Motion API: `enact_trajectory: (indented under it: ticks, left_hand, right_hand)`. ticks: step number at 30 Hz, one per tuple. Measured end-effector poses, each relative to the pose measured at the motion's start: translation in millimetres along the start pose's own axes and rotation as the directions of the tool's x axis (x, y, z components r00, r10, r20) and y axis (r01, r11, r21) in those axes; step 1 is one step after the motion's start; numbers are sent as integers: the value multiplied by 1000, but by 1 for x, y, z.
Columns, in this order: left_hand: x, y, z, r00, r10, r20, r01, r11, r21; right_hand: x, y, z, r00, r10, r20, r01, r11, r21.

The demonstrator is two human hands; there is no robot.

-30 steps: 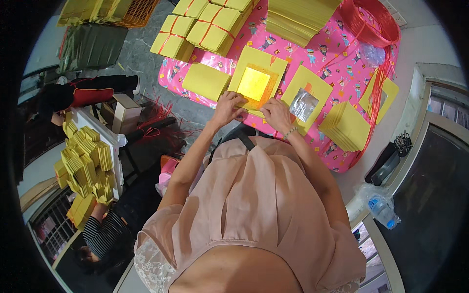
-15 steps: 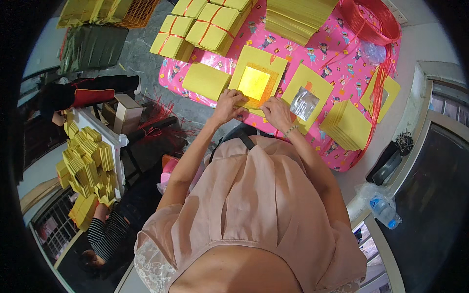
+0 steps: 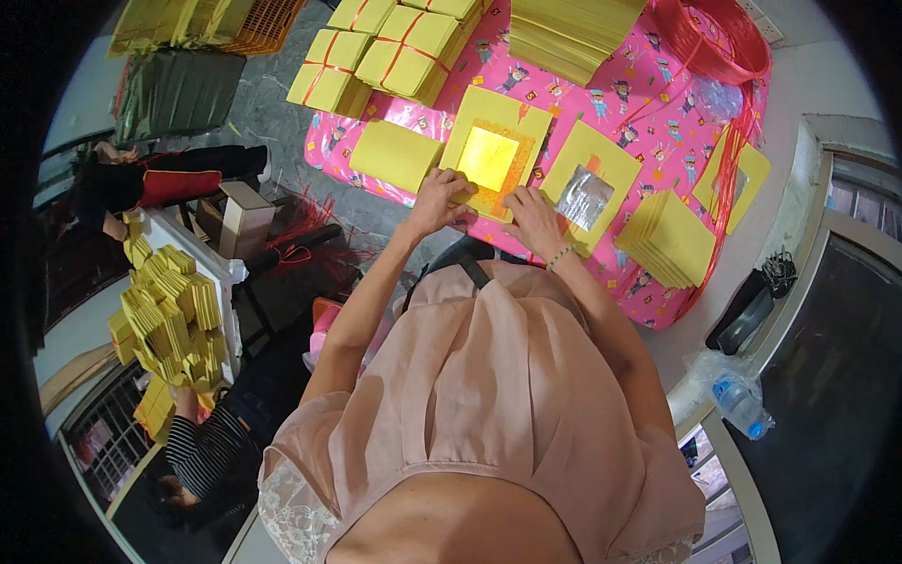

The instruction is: Folding and stacking yellow ceremonial paper products with silver inserts.

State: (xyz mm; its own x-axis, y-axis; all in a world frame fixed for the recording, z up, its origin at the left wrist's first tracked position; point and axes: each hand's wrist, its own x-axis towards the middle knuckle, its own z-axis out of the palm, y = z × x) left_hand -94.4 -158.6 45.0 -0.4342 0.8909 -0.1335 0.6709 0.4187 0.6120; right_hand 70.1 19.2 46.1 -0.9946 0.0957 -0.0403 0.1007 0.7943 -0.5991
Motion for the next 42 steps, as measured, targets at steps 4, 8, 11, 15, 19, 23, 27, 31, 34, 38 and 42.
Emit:
enact_trajectory:
  ticks: [4,8,11,15,19,23,27,31,34,38,42]
  left_hand:
    - [1,0,0,1000,1,0,-1,1000,-5]
    - [0,-1,0,1000,2,8,-2,1000,-3]
    - [0,-2,1,1000,4,17,-4,1000,15]
    - [0,-4,3,1000,23,7,-23,999,35]
    - [2,4,1,1000,22,15,-23,995,95]
    - [2,3,4,998,53,-17,-51,993,107]
    - [-1,-3,6,998,42,-37,-41,998,38]
    - [0,-7,6,999,7,-44,-9,998,-62]
    - [3,-11,7,999,0,-44,-5,992,-129]
    - [4,-12,7,999,-17,-37,11,985,-169]
    - [4,-20,12,999,-20,-36,12,978,-206]
  right_hand:
    - [2,4,1,1000,15,15,-15,1000,19]
    - [6,12,-3,999,-16,36,13,995,97]
    - [9,16,-2,999,-17,38,12,991,132]
    - [11,19,1,1000,5,17,-8,983,181]
    - [10,19,-1,999,11,32,-15,989,149]
    - [6,17,0,999,48,6,-48,981,186]
    - [-4,-3,0,962,181,-204,-128,960,250]
    - [-17,-6,12,907,344,-242,-231,888,397]
    - [-29,8,30,895,445,25,-412,806,424]
    - [-24,17,42,791,518,325,-509,263,819]
    - [-13,2,27,702,507,500,-513,-125,849]
